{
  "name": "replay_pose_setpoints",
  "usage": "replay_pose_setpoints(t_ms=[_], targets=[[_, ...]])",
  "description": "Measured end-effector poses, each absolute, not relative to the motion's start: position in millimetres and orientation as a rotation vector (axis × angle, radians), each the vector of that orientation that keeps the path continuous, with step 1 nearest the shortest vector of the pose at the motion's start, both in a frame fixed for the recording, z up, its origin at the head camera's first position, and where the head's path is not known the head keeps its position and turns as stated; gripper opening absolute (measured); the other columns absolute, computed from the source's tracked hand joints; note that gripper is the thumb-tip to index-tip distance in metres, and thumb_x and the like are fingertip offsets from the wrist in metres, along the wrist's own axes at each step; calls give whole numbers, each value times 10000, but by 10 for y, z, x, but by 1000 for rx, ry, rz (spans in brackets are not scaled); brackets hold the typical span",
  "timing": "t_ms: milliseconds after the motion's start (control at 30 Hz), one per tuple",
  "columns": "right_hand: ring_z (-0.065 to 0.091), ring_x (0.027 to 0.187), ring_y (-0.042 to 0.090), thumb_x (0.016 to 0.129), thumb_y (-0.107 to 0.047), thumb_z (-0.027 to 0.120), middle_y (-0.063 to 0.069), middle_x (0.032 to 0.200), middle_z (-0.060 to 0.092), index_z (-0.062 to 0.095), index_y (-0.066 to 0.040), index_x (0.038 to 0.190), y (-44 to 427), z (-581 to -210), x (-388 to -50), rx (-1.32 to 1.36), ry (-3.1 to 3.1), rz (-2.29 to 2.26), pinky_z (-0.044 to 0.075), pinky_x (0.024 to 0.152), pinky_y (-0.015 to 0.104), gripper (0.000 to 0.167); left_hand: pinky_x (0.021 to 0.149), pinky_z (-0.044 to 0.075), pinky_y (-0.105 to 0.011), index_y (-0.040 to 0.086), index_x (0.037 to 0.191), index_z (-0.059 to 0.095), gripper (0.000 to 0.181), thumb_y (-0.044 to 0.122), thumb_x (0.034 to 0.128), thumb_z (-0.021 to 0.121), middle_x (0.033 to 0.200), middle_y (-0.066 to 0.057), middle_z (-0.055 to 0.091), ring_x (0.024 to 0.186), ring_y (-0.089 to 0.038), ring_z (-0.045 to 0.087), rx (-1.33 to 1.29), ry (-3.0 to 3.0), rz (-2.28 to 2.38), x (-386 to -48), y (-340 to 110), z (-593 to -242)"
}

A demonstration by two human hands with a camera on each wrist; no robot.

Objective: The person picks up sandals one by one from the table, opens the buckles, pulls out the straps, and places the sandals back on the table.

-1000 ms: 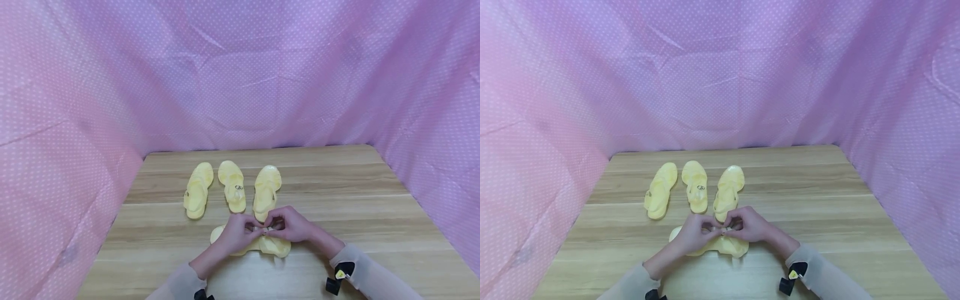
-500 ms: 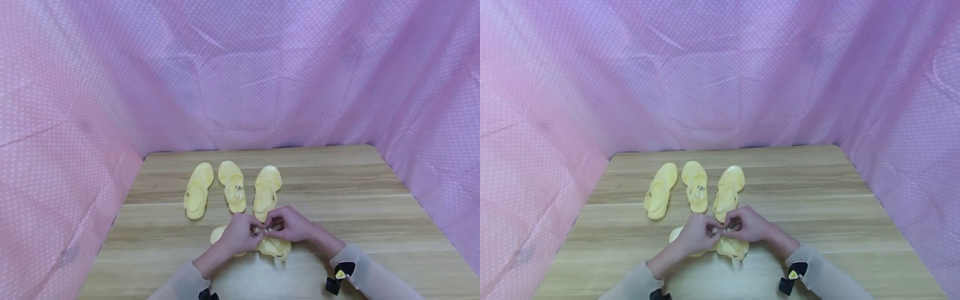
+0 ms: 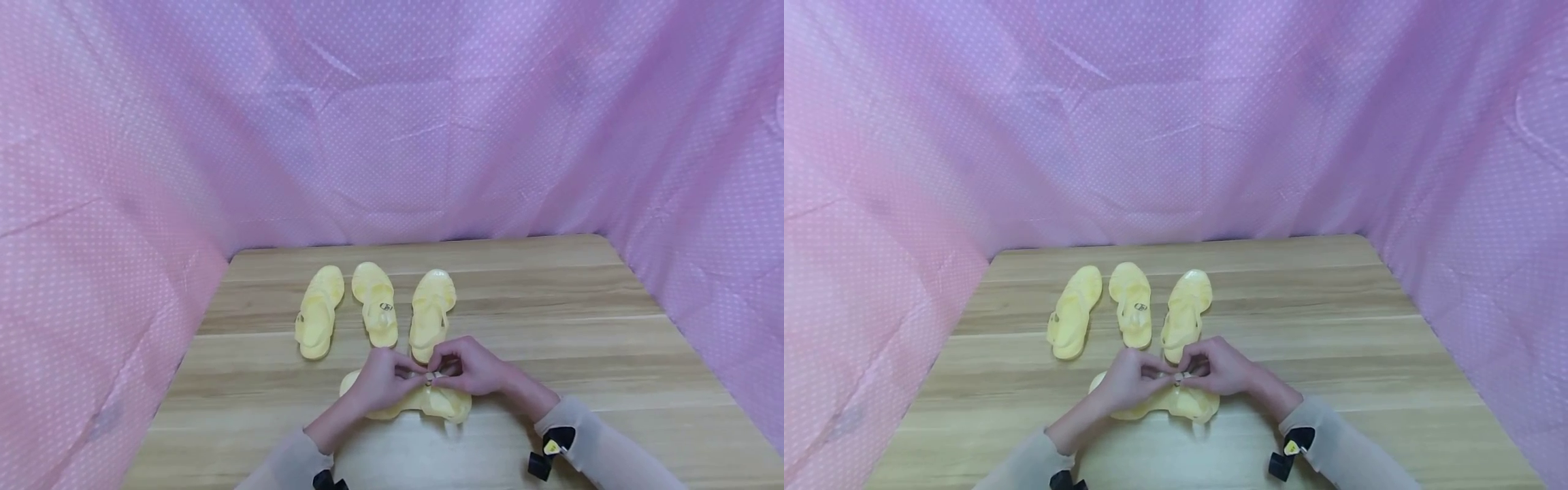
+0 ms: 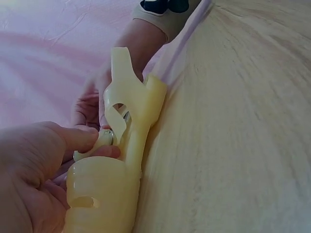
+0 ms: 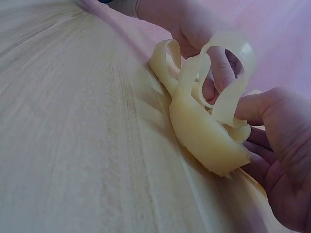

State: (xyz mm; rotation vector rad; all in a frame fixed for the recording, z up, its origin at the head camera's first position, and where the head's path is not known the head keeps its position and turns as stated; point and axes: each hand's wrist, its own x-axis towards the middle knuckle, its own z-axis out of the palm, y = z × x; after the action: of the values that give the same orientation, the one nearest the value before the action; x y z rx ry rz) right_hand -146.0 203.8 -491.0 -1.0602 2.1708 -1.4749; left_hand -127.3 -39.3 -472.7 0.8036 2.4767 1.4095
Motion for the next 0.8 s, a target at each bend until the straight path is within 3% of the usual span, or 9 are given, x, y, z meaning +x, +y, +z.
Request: replay_pose_setpoints(t_ms=[133,367,633,800], targets=[[744,918,52,938,-66,803,93,1012,781,741,-82,1009,2035,-4931,-1450,-1062,2171,-1485,669,772,314,95,685,604,-147,89,945,857,42,111,911,842,875,-63,830,779,-59,785,782,2479,1446,-1250,-402,-4759],[755,924,63,919,-43,812,82,1021,787,747,-99,1008,2026,-4921,-1437,-1002,2187,-1490,669,784,313,124,666,605,-164,82,939,853,49,118,908,842,854,-74,824,737,-9,745,731,2470,1468,-1241,-405,-4761],[758,900,68,915,-85,832,33,995,802,772,-122,1022,1991,-4871,-1402,-1007,2269,-1432,661,771,279,129,566,521,-136,72,945,853,86,111,871,876,782,-34,774,629,69,550,876,2613,1354,-1181,-378,-4732],[759,931,95,930,-76,817,53,1018,799,798,-109,1046,1997,-4891,-1392,-1083,2320,-1428,656,767,258,122,611,540,-129,93,961,860,102,107,863,885,840,-28,775,684,47,595,850,2662,1336,-1160,-380,-4743]])
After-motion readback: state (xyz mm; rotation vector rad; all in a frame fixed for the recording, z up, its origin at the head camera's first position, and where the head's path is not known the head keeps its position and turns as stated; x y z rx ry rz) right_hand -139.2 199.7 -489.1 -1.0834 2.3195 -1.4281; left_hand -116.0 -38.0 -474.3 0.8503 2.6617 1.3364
